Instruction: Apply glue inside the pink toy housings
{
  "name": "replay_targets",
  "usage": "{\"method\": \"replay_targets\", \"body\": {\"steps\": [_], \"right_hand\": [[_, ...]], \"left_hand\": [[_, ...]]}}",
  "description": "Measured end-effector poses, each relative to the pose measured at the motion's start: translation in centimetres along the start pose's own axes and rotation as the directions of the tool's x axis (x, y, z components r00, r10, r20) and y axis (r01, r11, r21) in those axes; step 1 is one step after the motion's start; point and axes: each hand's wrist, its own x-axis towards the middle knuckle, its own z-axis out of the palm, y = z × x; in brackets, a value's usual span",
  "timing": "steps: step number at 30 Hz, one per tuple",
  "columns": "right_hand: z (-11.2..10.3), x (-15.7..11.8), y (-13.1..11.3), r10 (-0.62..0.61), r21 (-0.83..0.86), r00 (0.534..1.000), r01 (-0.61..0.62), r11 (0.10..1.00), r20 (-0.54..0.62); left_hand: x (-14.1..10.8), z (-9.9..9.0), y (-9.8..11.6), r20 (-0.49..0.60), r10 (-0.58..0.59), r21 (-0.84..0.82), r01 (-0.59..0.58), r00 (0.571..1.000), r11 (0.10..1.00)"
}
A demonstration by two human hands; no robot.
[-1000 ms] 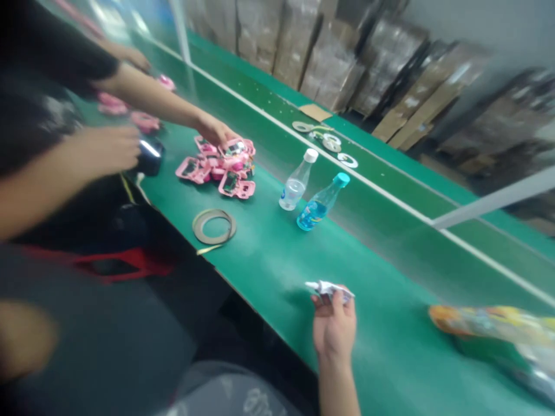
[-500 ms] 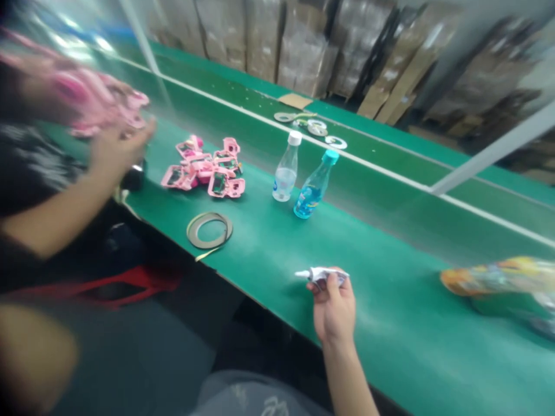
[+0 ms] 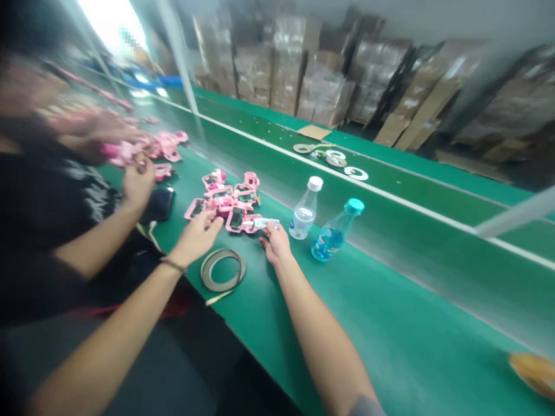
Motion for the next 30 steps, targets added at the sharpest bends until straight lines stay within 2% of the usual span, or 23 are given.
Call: {"method": "replay_targets", "body": {"steps": [4, 7, 12, 15, 19, 22, 25, 27, 30], "right_hand": [[1.9, 2.8, 1.4, -0.015, -0.070, 0.999, 0.013, 0.997, -0.035], [2.2, 3.4, 1.9, -0.034, -0.084, 0.998, 0.030, 0.996, -0.054], [0.9, 2.8, 1.3, -0.032, -0.011, 0.999, 0.032, 0.999, -0.033], [-0.4, 2.1, 0.6, -0.020, 0.045, 0.999, 0.022, 0.999, -0.028], [-1.8, 0.5, -0.5, -0.018, 0.114, 0.999, 0.024, 0.993, -0.049], [-3.1, -2.3, -1.5, -0.041, 0.165, 0.998, 0.049, 0.985, -0.052], [-5.7, -6.5, -2.7, -0.098, 0.225, 0.994, 0.107, 0.969, -0.048], [-8.2, -9.5, -3.4, -0.138, 0.242, 0.988, 0.149, 0.959, -0.063], [-12.6, -13.2, -4.3, -0.135, 0.214, 0.985, 0.157, 0.964, -0.111]], "left_hand": [[3.7, 3.2, -2.5, 0.014, -0.052, 0.071, 0.051, 0.999, 0.996], [5.6, 4.1, -4.2, 0.038, -0.089, 0.072, 0.086, 0.995, 0.994], [5.4, 3.9, -5.6, 0.178, -0.087, 0.005, 0.087, 0.980, 0.996], [5.0, 4.3, -5.4, 0.277, -0.094, -0.055, 0.114, 0.956, 0.992], [4.4, 5.5, -4.5, 0.321, -0.082, -0.104, 0.122, 0.943, 0.987], [2.7, 6.0, -3.2, 0.371, -0.080, -0.149, 0.144, 0.925, 0.978], [-0.9, 6.5, -1.4, 0.446, -0.084, -0.191, 0.187, 0.891, 0.964], [-4.1, 7.2, -0.4, 0.522, -0.099, -0.236, 0.254, 0.847, 0.938], [-9.1, 9.3, 0.5, 0.648, -0.149, -0.264, 0.403, 0.747, 0.876]]}}
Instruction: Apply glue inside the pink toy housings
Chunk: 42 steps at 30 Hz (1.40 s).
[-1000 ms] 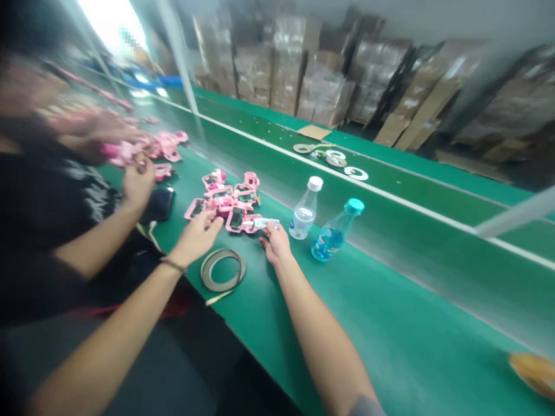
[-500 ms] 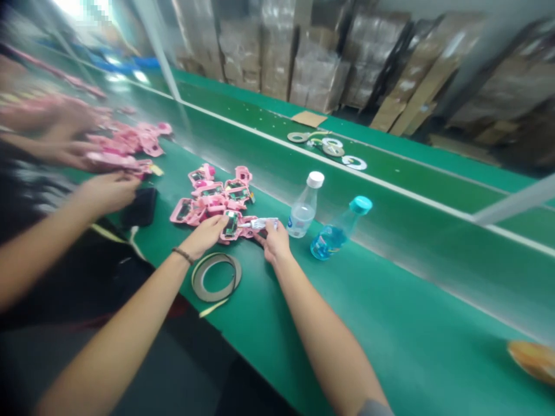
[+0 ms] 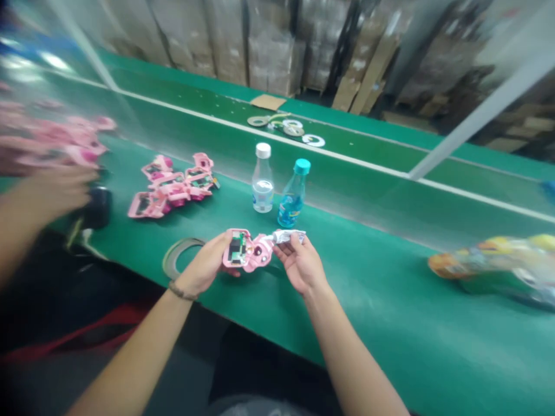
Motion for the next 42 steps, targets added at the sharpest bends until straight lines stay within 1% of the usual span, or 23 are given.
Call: {"method": "replay_targets", "body": {"steps": [2, 4, 7, 10, 12, 14, 17, 19, 20, 22, 26, 31, 34, 37, 42], "right_hand": [[-2.7, -1.2, -1.1, 0.003, -0.006, 0.999, -0.004, 1.000, -0.051], [-5.0, -1.9, -1.8, -0.011, 0.022, 0.995, 0.013, 1.000, -0.102], [-7.6, -2.4, -2.7, -0.033, 0.077, 0.989, 0.045, 0.996, -0.147], [-9.9, -3.5, -3.5, -0.101, 0.067, 0.977, 0.115, 0.991, -0.187], [-11.3, -4.7, -3.9, -0.173, 0.031, 0.957, 0.185, 0.982, -0.231], [-12.6, -5.9, -4.1, -0.222, -0.008, 0.935, 0.229, 0.973, -0.277], [-14.3, -7.1, -4.4, -0.290, -0.088, 0.894, 0.277, 0.957, -0.342], [-15.4, -7.3, -4.7, -0.360, -0.169, 0.852, 0.318, 0.933, -0.380], [-15.9, -7.4, -4.9, -0.395, -0.212, 0.833, 0.337, 0.917, -0.387], [-16.6, -7.4, -5.2, -0.449, -0.293, 0.817, 0.358, 0.887, -0.362], [-17.2, -7.6, -5.1, -0.504, -0.377, 0.822, 0.393, 0.839, -0.264], [-17.0, -8.1, -4.3, -0.543, -0.459, 0.803, 0.398, 0.794, -0.244], [-17.0, -8.3, -4.2, -0.559, -0.502, 0.798, 0.398, 0.768, -0.223], [-17.1, -8.3, -4.2, -0.566, -0.552, 0.804, 0.392, 0.736, -0.184], [-17.1, -8.2, -4.1, -0.580, -0.607, 0.799, 0.383, 0.697, -0.162]], "left_hand": [[-0.9, 3.0, -1.5, 0.052, -0.072, -0.040, 0.074, 0.996, 0.996], [-1.2, 5.5, -2.8, 0.073, -0.115, -0.048, 0.118, 0.991, 0.992], [-1.0, 8.5, -3.8, 0.083, -0.133, -0.035, 0.136, 0.988, 0.990], [-1.1, 10.7, -4.1, 0.099, -0.160, -0.082, 0.169, 0.982, 0.982], [-1.6, 12.1, -4.5, 0.098, -0.187, -0.157, 0.201, 0.977, 0.967], [-2.2, 13.6, -5.1, 0.079, -0.202, -0.242, 0.215, 0.976, 0.946], [-2.9, 15.6, -6.2, 0.040, -0.178, -0.336, 0.181, 0.983, 0.924], [-3.2, 16.6, -6.8, 0.024, -0.149, -0.357, 0.148, 0.989, 0.922], [-3.2, 16.9, -7.1, 0.022, -0.135, -0.355, 0.134, 0.991, 0.925], [-3.2, 17.2, -7.5, 0.037, -0.117, -0.329, 0.122, 0.992, 0.936], [-2.9, 17.1, -8.5, 0.099, -0.065, -0.296, 0.091, 0.993, 0.951], [-2.6, 16.6, -9.8, 0.154, 0.025, -0.262, 0.017, 0.988, 0.965], [-2.6, 16.4, -10.4, 0.144, 0.084, -0.231, -0.049, 0.986, 0.972], [-2.7, 16.5, -10.5, 0.119, 0.114, -0.189, -0.091, 0.986, 0.978], [-2.8, 16.9, -10.4, 0.097, 0.103, -0.200, -0.082, 0.990, 0.976]]}}
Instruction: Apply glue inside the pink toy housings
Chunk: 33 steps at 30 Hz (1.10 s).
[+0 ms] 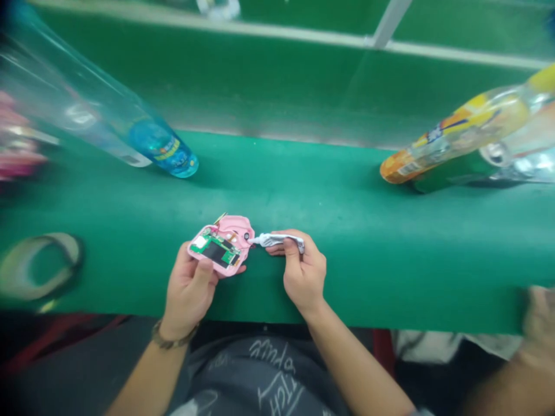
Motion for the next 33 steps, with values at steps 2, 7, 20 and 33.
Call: {"method": "replay_targets", "body": {"steps": [2, 7, 20, 33], "right_hand": [[0.1, 0.0, 0.0, -0.006, -0.010, 1.000, 0.006, 1.000, 0.000], [0.5, -0.2, -0.7, 0.021, -0.036, 0.999, -0.023, 0.999, -0.032], [0.9, -0.2, -0.6, 0.002, -0.036, 1.000, -0.003, 0.999, -0.023], [0.5, -0.1, 0.0, -0.025, -0.057, 0.999, 0.026, 0.998, 0.023]], "left_hand": [[0.0, 0.2, 0.1, -0.006, -0.002, 0.002, 0.002, 1.000, 1.000], [-0.1, 0.4, 0.3, -0.024, 0.002, 0.033, -0.001, 1.000, 0.999], [-0.2, 1.1, 1.0, -0.091, -0.049, 0.089, 0.057, 0.995, 0.994], [0.0, 0.8, 0.5, -0.076, -0.047, 0.119, 0.056, 0.996, 0.991]]}}
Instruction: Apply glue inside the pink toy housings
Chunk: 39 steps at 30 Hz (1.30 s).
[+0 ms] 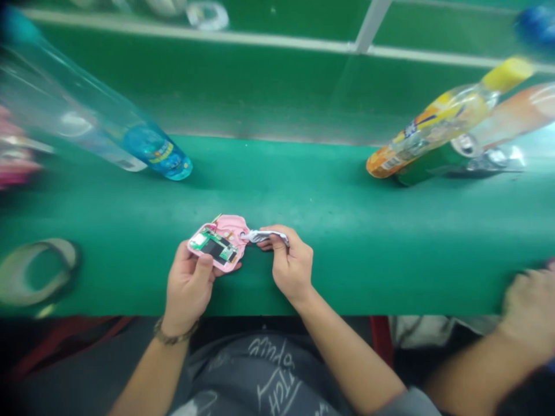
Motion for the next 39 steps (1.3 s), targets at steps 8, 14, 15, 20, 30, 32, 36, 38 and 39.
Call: {"method": "replay_targets", "body": {"steps": [8, 14, 15, 20, 30, 32, 36, 38, 39], "right_hand": [[-0.2, -0.1, -0.1, -0.032, -0.054, 0.999, 0.033, 0.998, 0.012], [-0.5, 0.0, -0.6, 0.003, 0.036, 0.997, 0.000, 0.999, -0.082], [-0.5, 0.0, -0.6, 0.018, 0.057, 0.996, -0.013, 0.998, -0.092], [-0.7, 0.3, -0.7, 0.074, 0.143, 0.994, -0.062, 0.988, -0.080], [2.2, -2.6, -1.8, -0.131, 0.024, 0.984, 0.135, 0.991, -0.120], [2.6, -3.4, -1.5, -0.190, -0.071, 0.973, 0.182, 0.981, -0.130], [2.6, -3.9, -1.3, -0.178, -0.115, 0.979, 0.166, 0.979, -0.103], [2.6, -3.9, -1.4, -0.184, -0.114, 0.979, 0.173, 0.978, -0.093], [2.6, -3.8, -1.3, -0.192, -0.112, 0.977, 0.182, 0.977, -0.095]], "left_hand": [[0.1, 0.0, -0.1, 0.001, 0.027, 0.035, -0.027, 1.000, 0.999], [0.1, -0.2, -0.2, 0.012, 0.017, 0.038, -0.017, 1.000, 0.999], [0.1, -0.2, -0.2, 0.013, 0.018, 0.026, -0.018, 1.000, 0.999], [0.2, -0.1, 0.2, 0.027, 0.031, -0.074, -0.028, 0.999, 0.997], [-0.5, 0.9, 0.7, -0.066, -0.005, -0.024, 0.003, 0.998, 1.000], [-0.7, 1.3, 0.6, -0.090, 0.022, -0.024, -0.024, 0.996, 0.999], [-0.9, 1.7, 0.7, -0.088, 0.044, -0.056, -0.049, 0.995, 0.997], [-1.0, 1.8, 0.7, -0.084, 0.052, -0.071, -0.058, 0.995, 0.996], [-1.0, 1.7, 0.7, -0.079, 0.056, -0.079, -0.062, 0.995, 0.995]]}}
